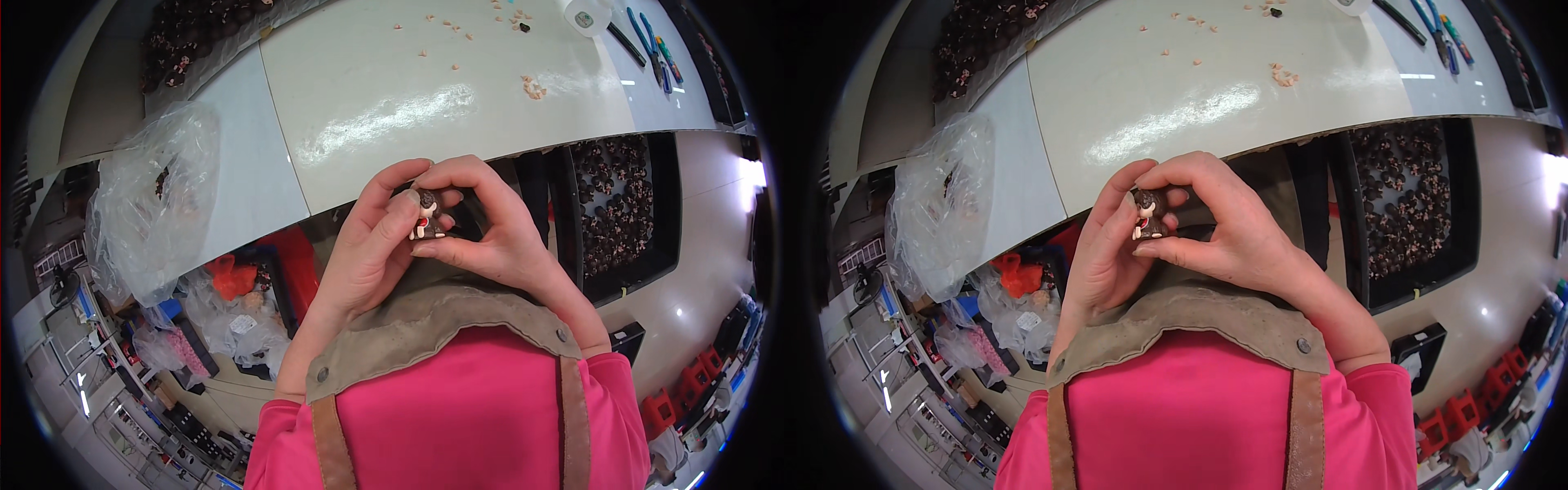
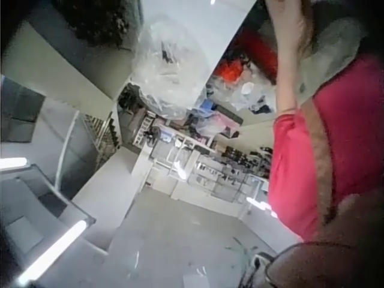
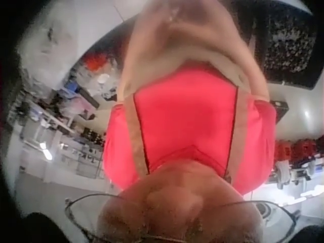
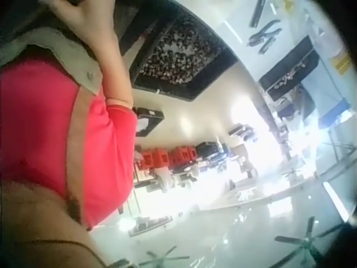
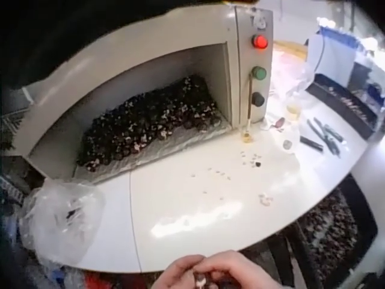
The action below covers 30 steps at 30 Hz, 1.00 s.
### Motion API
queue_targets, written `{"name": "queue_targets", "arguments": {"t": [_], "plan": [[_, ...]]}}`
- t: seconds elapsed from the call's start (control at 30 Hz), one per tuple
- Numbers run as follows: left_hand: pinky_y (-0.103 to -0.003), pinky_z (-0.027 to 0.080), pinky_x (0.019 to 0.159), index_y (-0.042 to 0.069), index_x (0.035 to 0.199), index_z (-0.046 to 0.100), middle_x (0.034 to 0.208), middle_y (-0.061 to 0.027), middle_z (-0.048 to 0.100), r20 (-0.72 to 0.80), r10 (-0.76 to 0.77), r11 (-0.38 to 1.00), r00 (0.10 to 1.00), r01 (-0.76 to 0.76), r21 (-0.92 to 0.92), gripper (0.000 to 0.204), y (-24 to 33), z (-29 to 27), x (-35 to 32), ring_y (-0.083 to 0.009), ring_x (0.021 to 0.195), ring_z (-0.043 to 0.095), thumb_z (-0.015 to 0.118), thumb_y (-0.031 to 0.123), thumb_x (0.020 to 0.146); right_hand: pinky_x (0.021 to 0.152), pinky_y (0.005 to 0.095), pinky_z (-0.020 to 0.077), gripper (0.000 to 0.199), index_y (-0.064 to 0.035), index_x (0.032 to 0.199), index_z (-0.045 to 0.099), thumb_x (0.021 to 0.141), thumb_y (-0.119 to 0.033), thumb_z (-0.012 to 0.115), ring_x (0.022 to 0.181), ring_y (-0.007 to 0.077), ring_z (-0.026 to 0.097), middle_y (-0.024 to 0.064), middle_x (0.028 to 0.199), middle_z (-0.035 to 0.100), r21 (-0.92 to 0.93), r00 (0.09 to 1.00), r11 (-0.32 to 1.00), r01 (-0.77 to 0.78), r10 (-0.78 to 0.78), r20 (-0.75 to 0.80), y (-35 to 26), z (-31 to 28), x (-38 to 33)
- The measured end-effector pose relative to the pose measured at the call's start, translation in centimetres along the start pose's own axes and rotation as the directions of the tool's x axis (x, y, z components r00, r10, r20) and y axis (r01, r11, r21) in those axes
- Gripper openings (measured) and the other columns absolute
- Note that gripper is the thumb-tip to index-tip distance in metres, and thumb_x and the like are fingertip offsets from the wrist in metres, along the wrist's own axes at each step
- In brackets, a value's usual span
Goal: Assembling small toy figurines by gluing parts together at a workbench.
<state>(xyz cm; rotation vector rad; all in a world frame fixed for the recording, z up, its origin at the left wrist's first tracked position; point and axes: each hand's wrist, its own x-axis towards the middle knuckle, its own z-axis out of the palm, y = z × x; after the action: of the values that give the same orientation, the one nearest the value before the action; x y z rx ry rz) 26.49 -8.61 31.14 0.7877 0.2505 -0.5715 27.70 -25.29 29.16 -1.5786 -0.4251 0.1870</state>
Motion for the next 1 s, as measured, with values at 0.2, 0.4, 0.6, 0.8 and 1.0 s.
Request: {"name": "queue_targets", "arguments": {"t": [0.2,0.4,0.6,0.8,1.0], "plan": [[-0.027,0.049,0.080,0.006,0.134,0.035,0.109,-0.0136,0.053,-0.023,-0.008,0.999,1.000,0.009,0.030,0.047,-0.01,0.03,-0.05,-0.0166,0.092,0.057,0.051,0.021,0.093,0.085,0.0283,0.0419,0.051,-0.0038,0.110,0.051,0.066,-0.003,0.077,0.097,0.0161,0.052,0.0063,0.107,0.054,0.055,0.999,0.998,0.033,-0.033,0.002,0.46,0.27,-0.03],[-0.027,0.049,0.078,0.005,0.134,0.034,0.107,-0.0119,0.052,-0.035,0.018,0.999,0.999,-0.017,0.028,0.048,-0.04,-0.06,-0.21,-0.0168,0.090,0.057,0.052,0.022,0.093,0.085,0.0303,0.0436,0.050,-0.0044,0.109,0.051,0.066,-0.001,0.076,0.099,0.0179,0.053,0.0075,0.108,0.053,0.049,0.998,0.997,0.065,-0.065,0.000,0.19,0.48,0.20],[-0.028,0.049,0.078,0.004,0.135,0.032,0.107,-0.0112,0.052,-0.027,0.016,0.999,1.000,-0.016,-0.029,0.052,-0.01,-0.13,-0.06,-0.0169,0.090,0.057,0.054,0.025,0.092,0.084,0.0307,0.0442,0.049,-0.0050,0.109,0.052,0.066,-0.001,0.076,0.099,0.0197,0.054,0.0083,0.106,0.055,-0.031,0.996,0.996,0.089,-0.089,0.000,0.16,0.37,0.22],[-0.028,0.050,0.079,0.005,0.135,0.031,0.107,-0.0108,0.053,-0.033,0.003,1.000,0.999,-0.003,0.008,0.055,0.15,-0.01,-0.18,-0.0165,0.091,0.059,0.056,0.025,0.091,0.085,0.0307,0.0440,0.053,-0.0055,0.111,0.053,0.064,-0.003,0.076,0.099,0.0204,0.054,0.0085,0.106,0.055,-0.095,0.993,0.988,0.120,-0.121,-0.004,-0.25,0.33,0.56],[-0.029,0.051,0.079,0.005,0.136,0.029,0.108,-0.0120,0.054,-0.032,0.009,1.000,0.999,-0.009,-0.014,0.054,0.15,0.16,-0.08,-0.0169,0.091,0.060,0.053,0.027,0.093,0.085,0.0297,0.0429,0.052,-0.0036,0.110,0.050,0.065,0.000,0.076,0.097,0.0174,0.052,0.0077,0.107,0.054,0.022,0.997,0.998,0.061,-0.060,-0.057,0.38,0.65,0.10]]}}
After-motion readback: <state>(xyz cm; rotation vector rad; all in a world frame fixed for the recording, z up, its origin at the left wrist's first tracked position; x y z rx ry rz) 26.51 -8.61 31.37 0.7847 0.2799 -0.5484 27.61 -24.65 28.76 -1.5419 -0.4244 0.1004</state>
